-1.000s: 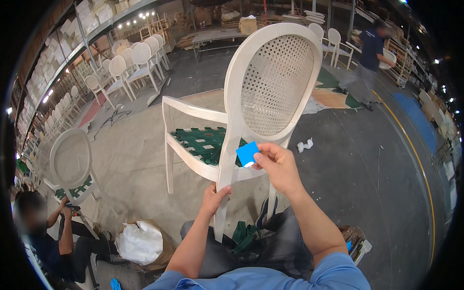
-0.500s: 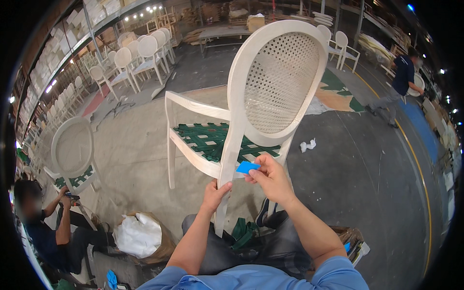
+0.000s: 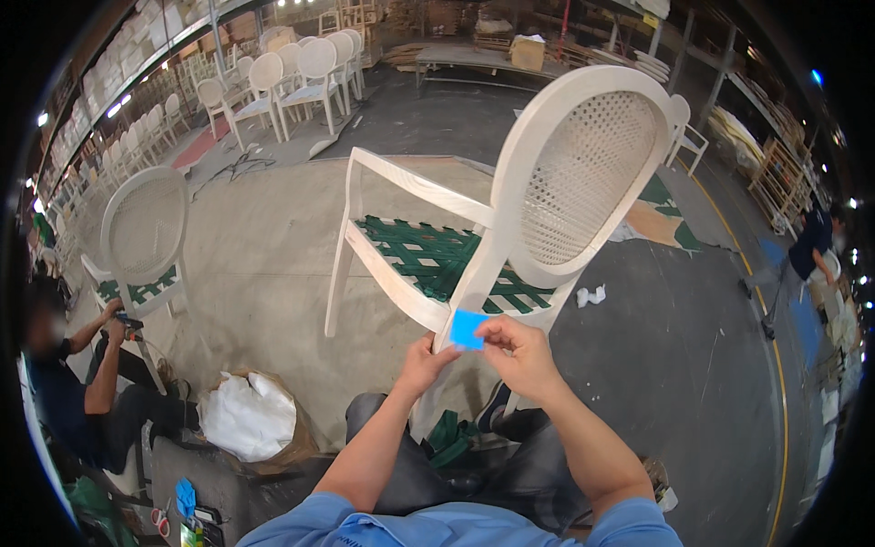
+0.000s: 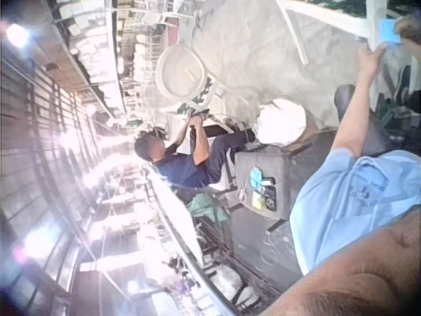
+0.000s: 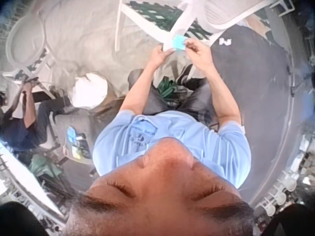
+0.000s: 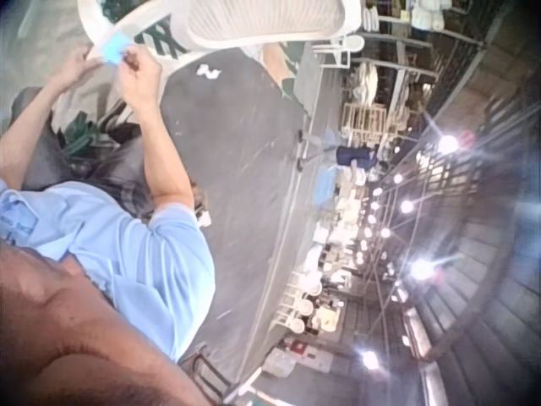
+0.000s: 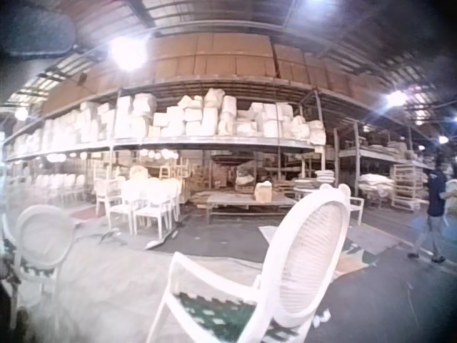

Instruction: The person assembles a white plastic chair by securing green woven straps to the seat frame using a staple gun. They then place a light blue patterned cushion on the seat and staple it in place.

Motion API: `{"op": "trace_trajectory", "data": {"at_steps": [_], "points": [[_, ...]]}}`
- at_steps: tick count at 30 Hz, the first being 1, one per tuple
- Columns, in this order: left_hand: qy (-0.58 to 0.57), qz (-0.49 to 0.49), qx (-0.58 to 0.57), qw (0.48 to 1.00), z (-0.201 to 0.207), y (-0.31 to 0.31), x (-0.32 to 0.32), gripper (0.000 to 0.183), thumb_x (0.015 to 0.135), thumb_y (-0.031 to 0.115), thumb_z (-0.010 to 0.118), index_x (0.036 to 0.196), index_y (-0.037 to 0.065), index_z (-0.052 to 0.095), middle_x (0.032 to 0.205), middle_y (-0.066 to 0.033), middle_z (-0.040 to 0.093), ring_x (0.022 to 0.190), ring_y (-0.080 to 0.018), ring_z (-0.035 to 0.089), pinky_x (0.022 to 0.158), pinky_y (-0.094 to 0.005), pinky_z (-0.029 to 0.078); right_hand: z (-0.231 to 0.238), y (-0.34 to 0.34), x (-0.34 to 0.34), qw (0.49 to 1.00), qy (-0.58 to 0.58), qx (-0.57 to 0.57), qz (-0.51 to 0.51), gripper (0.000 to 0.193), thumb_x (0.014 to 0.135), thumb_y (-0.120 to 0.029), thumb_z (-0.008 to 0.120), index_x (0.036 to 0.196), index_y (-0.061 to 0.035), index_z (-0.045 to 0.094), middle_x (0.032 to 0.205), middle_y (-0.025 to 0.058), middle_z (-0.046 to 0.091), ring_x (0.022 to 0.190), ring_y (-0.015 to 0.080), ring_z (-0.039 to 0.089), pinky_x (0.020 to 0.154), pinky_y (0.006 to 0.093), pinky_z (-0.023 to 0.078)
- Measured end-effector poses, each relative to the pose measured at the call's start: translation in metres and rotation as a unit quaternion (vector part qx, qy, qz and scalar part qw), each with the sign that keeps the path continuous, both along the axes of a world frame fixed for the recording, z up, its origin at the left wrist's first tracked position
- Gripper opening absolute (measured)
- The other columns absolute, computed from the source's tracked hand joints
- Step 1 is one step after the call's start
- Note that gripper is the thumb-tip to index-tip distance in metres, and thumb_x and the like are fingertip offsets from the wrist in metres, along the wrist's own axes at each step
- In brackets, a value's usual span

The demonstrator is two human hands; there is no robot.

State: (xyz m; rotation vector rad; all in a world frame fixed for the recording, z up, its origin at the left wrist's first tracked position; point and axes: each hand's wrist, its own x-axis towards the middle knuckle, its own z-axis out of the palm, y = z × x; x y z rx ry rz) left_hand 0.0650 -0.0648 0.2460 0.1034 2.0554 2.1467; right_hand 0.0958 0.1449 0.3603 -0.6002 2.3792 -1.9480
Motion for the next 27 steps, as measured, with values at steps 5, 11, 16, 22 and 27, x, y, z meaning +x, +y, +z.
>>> {"op": "trace_trajectory", "data": {"at_steps": [5, 11, 16, 22, 27], "points": [[-0.024, -0.011, 0.043, 0.999, -0.003, 0.001, -0.002, 0.056, 0.089, 0.032, 0.087, 0.131, -0.001, 0.07, 0.115, -0.0109, 0.078, 0.101, -0.0178, 0.071, 0.092, -0.0343, 0.055, 0.007, -0.005, -0.01, 0.996, -0.083, -0.021, 0.02, 0.027, 0.098, 0.007, 0.063, 0.124, 0.0001, 0.064, 0.103, 0.0064, 0.073, 0.093, 0.0135, 0.073, 0.085, 0.0287, 0.058], [-0.029, -0.054, 0.011, 0.998, -0.007, -0.008, -0.013, 0.059, 0.084, 0.03, 0.088, 0.131, -0.001, 0.07, 0.118, -0.0121, 0.077, 0.104, -0.0201, 0.071, 0.095, -0.036, 0.055, 0.018, -0.019, -0.021, 0.992, -0.121, -0.032, -0.004, 0.042, 0.099, 0.005, 0.064, 0.14, -0.0023, 0.056, 0.104, 0.0105, 0.074, 0.091, 0.0183, 0.075, 0.081, 0.0314, 0.062], [-0.052, -0.111, 0.002, 0.992, -0.001, -0.011, -0.025, 0.061, 0.081, 0.027, 0.088, 0.13, -0.004, 0.068, 0.121, -0.0143, 0.075, 0.107, -0.0221, 0.071, 0.097, -0.0362, 0.054, 0.013, -0.024, -0.025, 0.987, -0.156, -0.02, -0.038, 0.041, 0.1, 0.007, 0.061, 0.14, 0.0, 0.056, 0.104, 0.011, 0.075, 0.09, 0.0189, 0.076, 0.08, 0.0321, 0.063], [-0.06, -0.094, 0.041, 0.993, -0.005, -0.008, -0.025, 0.064, 0.079, 0.026, 0.089, 0.13, -0.005, 0.067, 0.124, -0.0157, 0.073, 0.111, -0.0231, 0.069, 0.099, -0.0366, 0.052, 0.002, -0.032, -0.031, 0.988, -0.148, -0.031, -0.032, 0.038, 0.102, 0.005, 0.06, 0.14, 0.0008, 0.056, 0.107, 0.0134, 0.074, 0.092, 0.0197, 0.076, 0.078, 0.032, 0.063], [-0.073, -0.095, 0.048, 0.992, -0.012, -0.011, -0.026, 0.068, 0.081, 0.032, 0.09, 0.132, -0.005, 0.066, 0.126, -0.0162, 0.072, 0.112, -0.023, 0.068, 0.099, -0.0367, 0.052, 0.012, -0.041, -0.033, 0.985, -0.162, 0.004, -0.062, 0.024, 0.105, -0.002, 0.06, 0.129, 0.001, 0.058, 0.101, 0.0118, 0.075, 0.091, 0.0191, 0.076, 0.076, 0.0316, 0.062]]}}
